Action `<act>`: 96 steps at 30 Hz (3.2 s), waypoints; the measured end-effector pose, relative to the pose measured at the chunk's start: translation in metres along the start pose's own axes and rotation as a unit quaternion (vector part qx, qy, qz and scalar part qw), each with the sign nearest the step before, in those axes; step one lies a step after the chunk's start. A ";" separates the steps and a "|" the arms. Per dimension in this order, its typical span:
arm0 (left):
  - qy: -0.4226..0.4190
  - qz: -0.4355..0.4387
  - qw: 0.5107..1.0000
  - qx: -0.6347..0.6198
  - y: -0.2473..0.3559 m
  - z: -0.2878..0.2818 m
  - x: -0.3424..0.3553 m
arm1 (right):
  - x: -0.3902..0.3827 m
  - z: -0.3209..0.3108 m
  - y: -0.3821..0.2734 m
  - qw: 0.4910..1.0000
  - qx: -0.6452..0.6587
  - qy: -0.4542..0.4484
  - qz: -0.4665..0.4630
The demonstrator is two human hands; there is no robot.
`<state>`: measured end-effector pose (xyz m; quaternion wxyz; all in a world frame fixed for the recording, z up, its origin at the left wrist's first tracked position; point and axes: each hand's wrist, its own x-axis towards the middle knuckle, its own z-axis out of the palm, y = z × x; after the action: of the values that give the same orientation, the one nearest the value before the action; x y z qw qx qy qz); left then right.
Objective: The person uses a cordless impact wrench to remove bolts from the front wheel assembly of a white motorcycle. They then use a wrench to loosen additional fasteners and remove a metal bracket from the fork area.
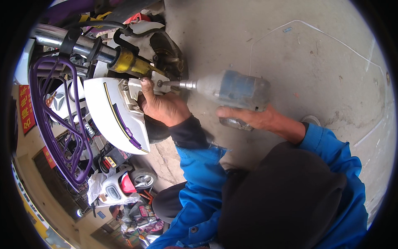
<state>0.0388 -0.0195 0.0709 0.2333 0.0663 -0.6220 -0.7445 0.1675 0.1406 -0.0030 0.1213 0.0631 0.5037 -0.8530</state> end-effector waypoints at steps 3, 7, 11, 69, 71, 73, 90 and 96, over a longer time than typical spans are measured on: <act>-0.002 -0.009 1.000 -0.006 0.006 0.003 -0.003 | 0.000 0.005 -0.003 1.000 0.009 0.009 -0.001; -0.019 -0.009 1.000 -0.006 0.000 0.003 -0.002 | 0.002 0.005 -0.021 0.998 0.006 0.005 0.070; -0.017 -0.008 1.000 0.004 -0.005 0.001 -0.003 | -0.001 -0.003 -0.001 0.994 0.037 -0.015 0.100; -0.095 0.018 0.994 -0.057 -0.002 -0.023 0.007 | -0.001 0.009 -0.016 0.997 0.044 -0.020 0.063; -0.112 -0.004 0.991 -0.068 -0.015 -0.014 0.003 | -0.007 -0.008 0.000 0.997 0.044 -0.005 0.068; -0.111 0.001 0.992 -0.066 -0.011 -0.016 0.005 | -0.005 -0.002 0.002 0.996 0.061 0.006 0.060; -0.091 0.009 0.995 -0.040 -0.008 -0.019 0.006 | 0.000 -0.001 -0.003 0.996 0.001 -0.023 0.088; -0.110 -0.012 0.993 -0.051 -0.012 -0.023 0.005 | 0.008 -0.006 0.003 0.997 -0.007 -0.022 0.079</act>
<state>0.0399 -0.0407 0.0551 0.1575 -0.0206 -0.6044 -0.7807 0.1609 0.1436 -0.0098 0.2000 0.0829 0.5006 -0.8381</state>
